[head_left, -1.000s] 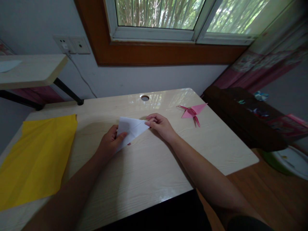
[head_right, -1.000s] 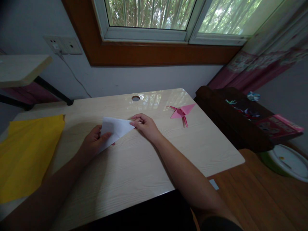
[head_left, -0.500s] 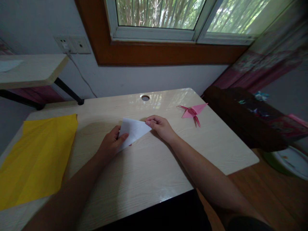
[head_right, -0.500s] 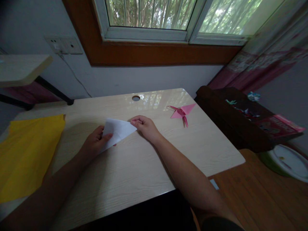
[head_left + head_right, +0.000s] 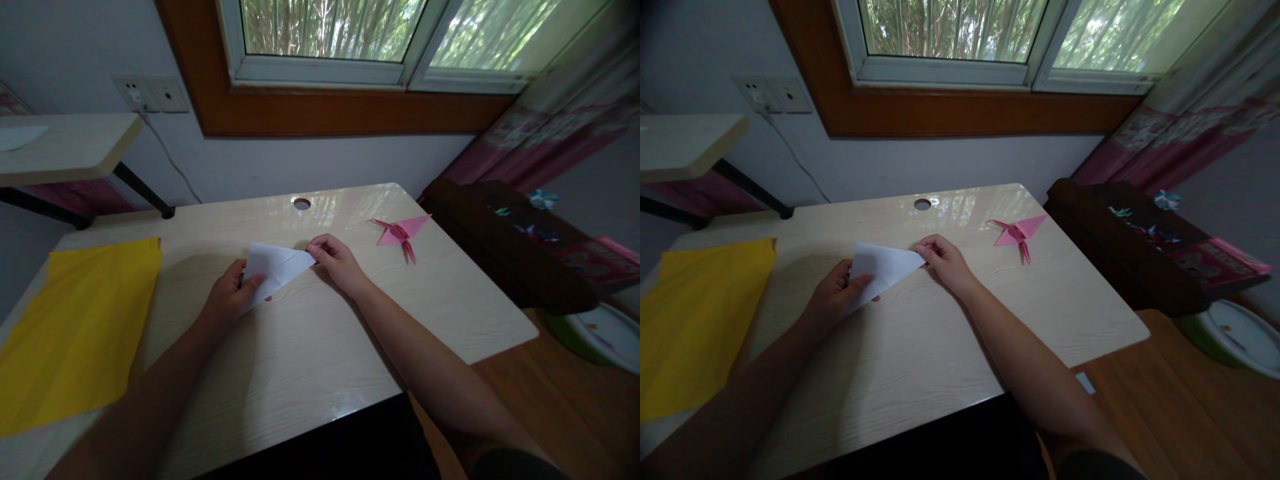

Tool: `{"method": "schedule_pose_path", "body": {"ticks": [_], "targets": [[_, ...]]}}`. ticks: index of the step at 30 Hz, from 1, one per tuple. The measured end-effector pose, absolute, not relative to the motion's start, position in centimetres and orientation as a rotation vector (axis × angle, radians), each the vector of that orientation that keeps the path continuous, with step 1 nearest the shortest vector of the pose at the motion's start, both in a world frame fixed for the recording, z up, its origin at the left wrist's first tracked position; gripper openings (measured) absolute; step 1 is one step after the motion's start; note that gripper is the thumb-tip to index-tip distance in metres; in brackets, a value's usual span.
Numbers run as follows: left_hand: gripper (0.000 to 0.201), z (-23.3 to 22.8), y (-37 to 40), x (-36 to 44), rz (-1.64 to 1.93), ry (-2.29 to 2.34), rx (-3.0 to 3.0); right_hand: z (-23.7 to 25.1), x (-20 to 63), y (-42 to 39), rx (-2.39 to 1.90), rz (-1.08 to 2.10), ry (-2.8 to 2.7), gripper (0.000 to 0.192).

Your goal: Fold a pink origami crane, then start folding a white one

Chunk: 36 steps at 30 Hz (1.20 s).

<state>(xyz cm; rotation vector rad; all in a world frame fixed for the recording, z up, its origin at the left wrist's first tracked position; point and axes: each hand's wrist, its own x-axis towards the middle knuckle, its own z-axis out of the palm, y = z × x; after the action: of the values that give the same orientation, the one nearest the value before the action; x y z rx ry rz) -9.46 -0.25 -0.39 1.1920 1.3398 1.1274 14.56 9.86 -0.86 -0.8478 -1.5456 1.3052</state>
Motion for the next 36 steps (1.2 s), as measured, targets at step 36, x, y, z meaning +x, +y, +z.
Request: {"method": "schedule_pose_path", "body": {"ticks": [36], "targets": [[0.045, 0.19, -0.05, -9.78, 1.166, 1.358, 1.179, -1.14, 15.21, 10.52, -0.858, 1.417, -1.462, 0.037]]}}
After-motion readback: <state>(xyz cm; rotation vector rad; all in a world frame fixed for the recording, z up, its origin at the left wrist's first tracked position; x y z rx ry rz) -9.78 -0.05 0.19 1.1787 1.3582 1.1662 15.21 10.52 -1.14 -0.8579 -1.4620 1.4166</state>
